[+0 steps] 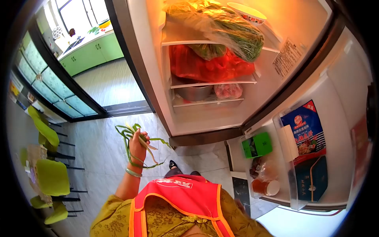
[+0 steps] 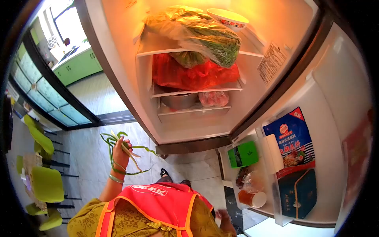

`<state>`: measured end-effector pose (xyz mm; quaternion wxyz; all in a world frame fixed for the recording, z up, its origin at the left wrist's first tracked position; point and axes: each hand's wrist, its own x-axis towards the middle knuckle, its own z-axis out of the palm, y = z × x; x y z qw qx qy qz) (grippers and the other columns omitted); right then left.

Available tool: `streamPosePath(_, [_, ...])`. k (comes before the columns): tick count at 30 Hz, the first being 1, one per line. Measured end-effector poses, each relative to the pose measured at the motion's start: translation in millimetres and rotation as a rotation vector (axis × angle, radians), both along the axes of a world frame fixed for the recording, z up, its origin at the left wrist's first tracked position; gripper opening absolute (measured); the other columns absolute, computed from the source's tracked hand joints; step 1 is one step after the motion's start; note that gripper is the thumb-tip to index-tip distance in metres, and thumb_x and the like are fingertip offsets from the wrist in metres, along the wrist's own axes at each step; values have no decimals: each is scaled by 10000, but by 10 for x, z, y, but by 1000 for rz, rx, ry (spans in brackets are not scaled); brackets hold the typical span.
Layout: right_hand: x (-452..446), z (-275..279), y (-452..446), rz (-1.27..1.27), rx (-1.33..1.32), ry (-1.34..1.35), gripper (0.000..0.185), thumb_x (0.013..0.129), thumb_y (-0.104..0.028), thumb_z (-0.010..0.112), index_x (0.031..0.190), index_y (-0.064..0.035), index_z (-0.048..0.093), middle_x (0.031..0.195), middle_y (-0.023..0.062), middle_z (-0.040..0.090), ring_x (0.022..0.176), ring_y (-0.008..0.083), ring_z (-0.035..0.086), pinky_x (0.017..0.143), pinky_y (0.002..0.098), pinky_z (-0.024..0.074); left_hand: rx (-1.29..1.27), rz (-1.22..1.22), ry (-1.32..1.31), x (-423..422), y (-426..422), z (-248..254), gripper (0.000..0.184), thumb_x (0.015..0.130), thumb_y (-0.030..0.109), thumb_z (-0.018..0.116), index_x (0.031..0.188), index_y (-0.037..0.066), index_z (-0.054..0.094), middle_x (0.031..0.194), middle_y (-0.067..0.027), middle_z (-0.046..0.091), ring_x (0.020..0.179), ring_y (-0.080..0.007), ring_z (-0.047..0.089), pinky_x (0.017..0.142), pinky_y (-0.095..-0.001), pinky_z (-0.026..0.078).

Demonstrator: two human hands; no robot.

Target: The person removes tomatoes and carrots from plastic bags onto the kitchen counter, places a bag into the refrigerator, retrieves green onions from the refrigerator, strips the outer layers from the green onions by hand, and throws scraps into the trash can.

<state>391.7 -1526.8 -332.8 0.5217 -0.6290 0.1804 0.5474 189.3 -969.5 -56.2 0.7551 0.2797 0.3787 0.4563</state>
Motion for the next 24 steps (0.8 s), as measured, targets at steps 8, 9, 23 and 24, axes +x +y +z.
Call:
streamPosePath(8, [1179, 382, -1100, -964, 239, -461, 425, 796, -415, 467, 1105, -126, 514, 1037, 77, 573, 848, 219, 570, 666, 381, 459, -49, -119, -269, -53, -88, 170, 247, 862, 226, 510, 1086, 122, 511, 919, -81, 585, 830, -197, 580, 655, -307, 487])
streamPosePath(9, [1252, 445, -1033, -970, 203, -418, 442, 795, -428, 456, 1119, -132, 514, 1104, 75, 542, 953, 228, 521, 761, 400, 423, -58, -124, -271, -88, -96, 235, 260, 865, 201, 499, 1112, 120, 500, 967, -93, 584, 889, -215, 574, 704, -333, 492])
streamPosePath(23, [-152, 513, -252, -663, 436, -34, 430, 788, -430, 480, 1060, -111, 577, 1091, 79, 576, 994, 272, 530, 836, 461, 422, -19, -74, -540, -1426, 448, 682, 206, 881, 118, 455, 1051, 26, 526, 1067, -146, 564, 1013, -258, 543, 836, -398, 480])
streamPosePath(24, [-288, 467, -147, -636, 467, -1, 431, 786, -431, 481, 1054, -110, 583, 1084, 79, 581, 989, 274, 535, 833, 463, 426, -24, -69, -532, -1610, 536, 713, 203, 882, 115, 455, 1050, 26, 525, 1062, -148, 565, 1007, -258, 546, 831, -398, 482])
